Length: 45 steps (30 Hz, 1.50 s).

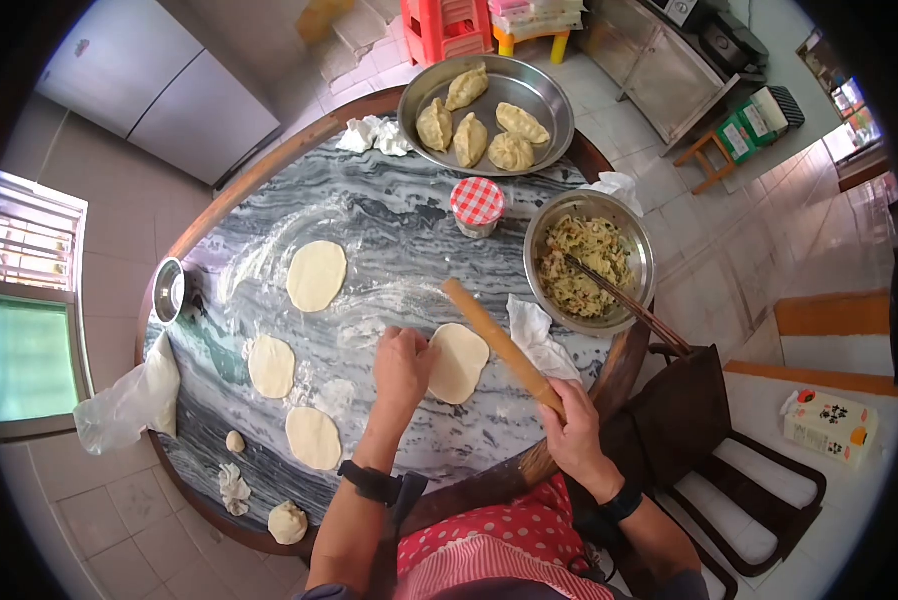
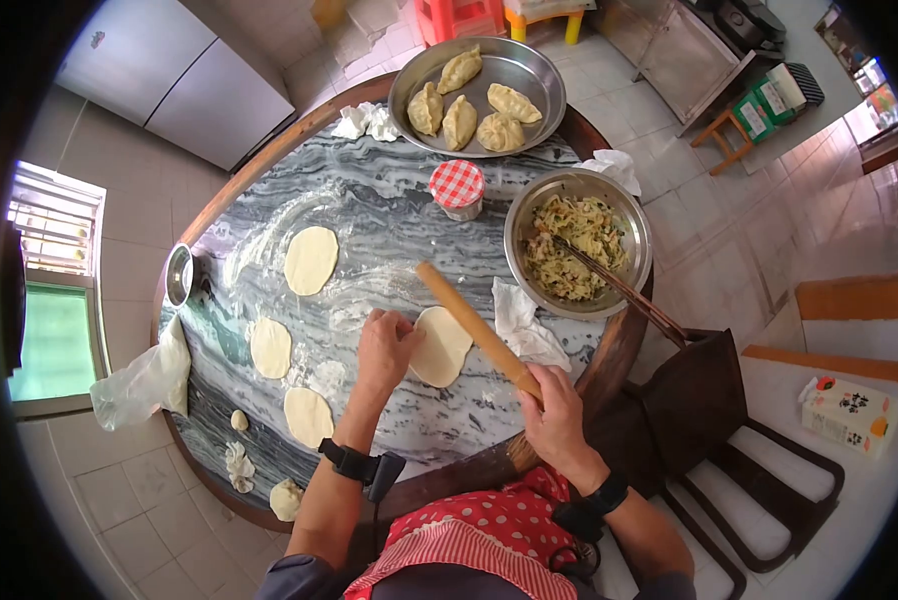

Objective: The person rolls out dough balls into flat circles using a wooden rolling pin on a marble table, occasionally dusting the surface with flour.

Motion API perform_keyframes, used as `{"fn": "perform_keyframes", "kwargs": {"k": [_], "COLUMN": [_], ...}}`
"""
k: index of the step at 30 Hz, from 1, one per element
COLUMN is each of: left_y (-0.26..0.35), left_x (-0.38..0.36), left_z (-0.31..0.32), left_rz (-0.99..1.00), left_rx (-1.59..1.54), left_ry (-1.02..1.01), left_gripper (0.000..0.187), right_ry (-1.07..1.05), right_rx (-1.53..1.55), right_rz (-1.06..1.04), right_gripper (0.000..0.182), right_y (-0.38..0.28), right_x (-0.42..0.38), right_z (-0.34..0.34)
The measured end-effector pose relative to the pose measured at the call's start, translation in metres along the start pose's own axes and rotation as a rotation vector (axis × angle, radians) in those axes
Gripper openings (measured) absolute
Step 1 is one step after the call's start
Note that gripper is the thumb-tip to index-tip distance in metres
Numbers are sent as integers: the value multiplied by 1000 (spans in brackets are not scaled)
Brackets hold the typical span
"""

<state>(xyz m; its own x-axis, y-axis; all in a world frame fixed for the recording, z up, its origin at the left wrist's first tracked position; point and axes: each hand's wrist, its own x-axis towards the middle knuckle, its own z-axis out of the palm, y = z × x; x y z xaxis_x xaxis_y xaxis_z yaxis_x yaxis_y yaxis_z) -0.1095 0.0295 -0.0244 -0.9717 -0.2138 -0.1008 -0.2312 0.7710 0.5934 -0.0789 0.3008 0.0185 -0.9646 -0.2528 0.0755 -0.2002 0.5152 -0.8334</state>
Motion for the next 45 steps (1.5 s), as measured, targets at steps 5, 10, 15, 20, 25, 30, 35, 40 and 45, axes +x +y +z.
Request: {"fn": "perform_keyframes", "kwargs": {"k": [5, 10, 15, 20, 25, 30, 35, 40, 45], "left_y": [-6, -7, 7, 23, 52, 33, 18, 2, 1], "left_x": [-1, -1, -9, -37, -74, -126, -147, -110, -66], "left_z": [11, 6, 2, 5, 15, 30, 12, -6, 10], "left_rz": [-152, -46, -37, -261, -565, -536, -579, 94, 210], "left_rx": [-263, 0, -225, -871, -1508, -1320, -1031, 26, 288], "left_ry": [79, -24, -136, -295, -139, 79, 186, 99, -116], "left_gripper": [16, 20, 25, 26, 50, 52, 58, 60, 64], "right_ry": [60, 70, 41, 39, 17, -106, -208, -231, -209], "right_rx": [23, 70, 78, 81, 84, -17, -130, -262, -434], "right_rz": [54, 101, 139, 139, 149, 34, -167, -232, -250], "right_gripper": [34, 31, 29, 30, 31, 34, 45, 50, 58], "right_y": [5, 3, 6, 7, 6, 7, 4, 17, 19], "right_x": [-15, -24, -33, -37, -34, -32, -34, -44, -48], "right_z": [-8, -12, -13, -16, -20, -6, 23, 46, 49]}}
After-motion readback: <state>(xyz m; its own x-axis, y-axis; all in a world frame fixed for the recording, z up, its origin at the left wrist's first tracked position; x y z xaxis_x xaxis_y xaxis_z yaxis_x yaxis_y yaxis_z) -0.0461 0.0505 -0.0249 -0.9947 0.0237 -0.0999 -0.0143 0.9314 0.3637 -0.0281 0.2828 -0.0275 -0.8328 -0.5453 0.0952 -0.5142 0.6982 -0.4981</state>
